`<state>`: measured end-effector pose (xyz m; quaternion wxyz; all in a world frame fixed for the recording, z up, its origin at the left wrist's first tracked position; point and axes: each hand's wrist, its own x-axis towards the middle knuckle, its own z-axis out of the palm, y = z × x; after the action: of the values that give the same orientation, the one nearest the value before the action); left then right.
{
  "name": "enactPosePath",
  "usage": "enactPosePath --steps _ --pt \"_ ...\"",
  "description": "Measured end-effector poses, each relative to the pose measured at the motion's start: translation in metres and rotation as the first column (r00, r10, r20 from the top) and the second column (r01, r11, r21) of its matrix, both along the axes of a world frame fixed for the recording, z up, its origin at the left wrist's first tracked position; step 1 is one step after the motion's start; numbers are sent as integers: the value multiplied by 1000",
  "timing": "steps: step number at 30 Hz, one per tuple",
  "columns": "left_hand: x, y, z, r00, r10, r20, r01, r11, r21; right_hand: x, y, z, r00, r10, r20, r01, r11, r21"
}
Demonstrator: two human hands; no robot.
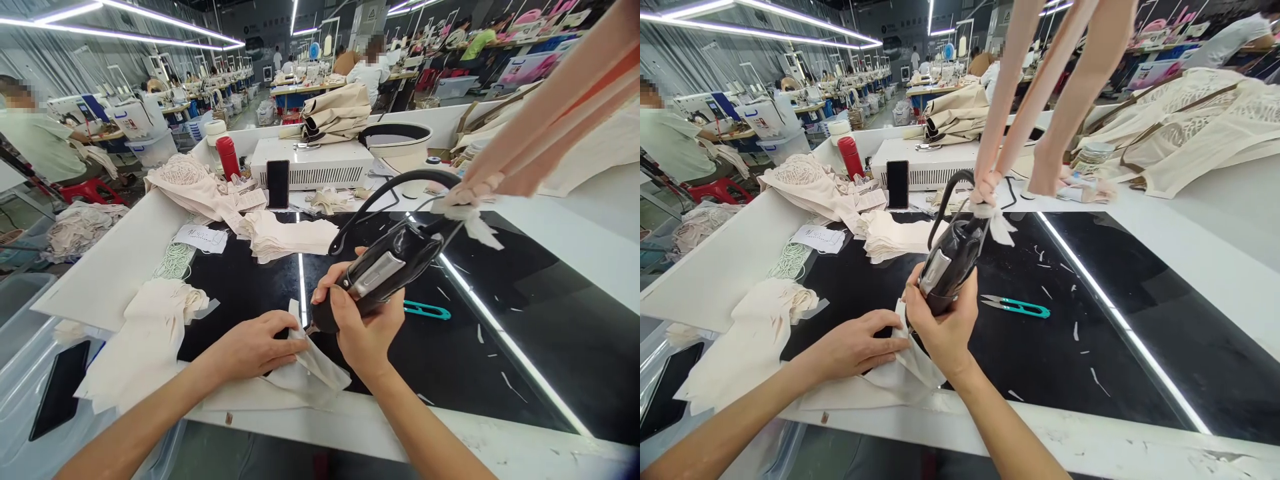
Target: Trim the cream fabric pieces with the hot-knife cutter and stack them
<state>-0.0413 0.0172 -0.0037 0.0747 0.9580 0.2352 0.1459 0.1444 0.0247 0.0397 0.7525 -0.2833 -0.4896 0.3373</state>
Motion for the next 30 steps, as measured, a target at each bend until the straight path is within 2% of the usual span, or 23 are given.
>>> enactPosePath --steps 6,12,18,23,30 --pt "0 0 -2 1000 3 7 -3 1000 1 0 5 -1 999 7 -39 -7 1000 18" --pt "0 0 -3 1000 8 12 -8 1000 5 -2 6 -3 1000 -3 6 3 1000 16" --pt "0 0 -5 1000 12 17 -12 1000 13 -6 10 -1 999 -32 -18 32 999 26" --pt "-1 0 -5 999 9 36 -9 1000 -10 -8 12 -1 999 -26 21 27 1000 -9" --pt "-7 1 -1 994 29 102 -19 995 -95 13 13 7 994 -8 112 7 1000 9"
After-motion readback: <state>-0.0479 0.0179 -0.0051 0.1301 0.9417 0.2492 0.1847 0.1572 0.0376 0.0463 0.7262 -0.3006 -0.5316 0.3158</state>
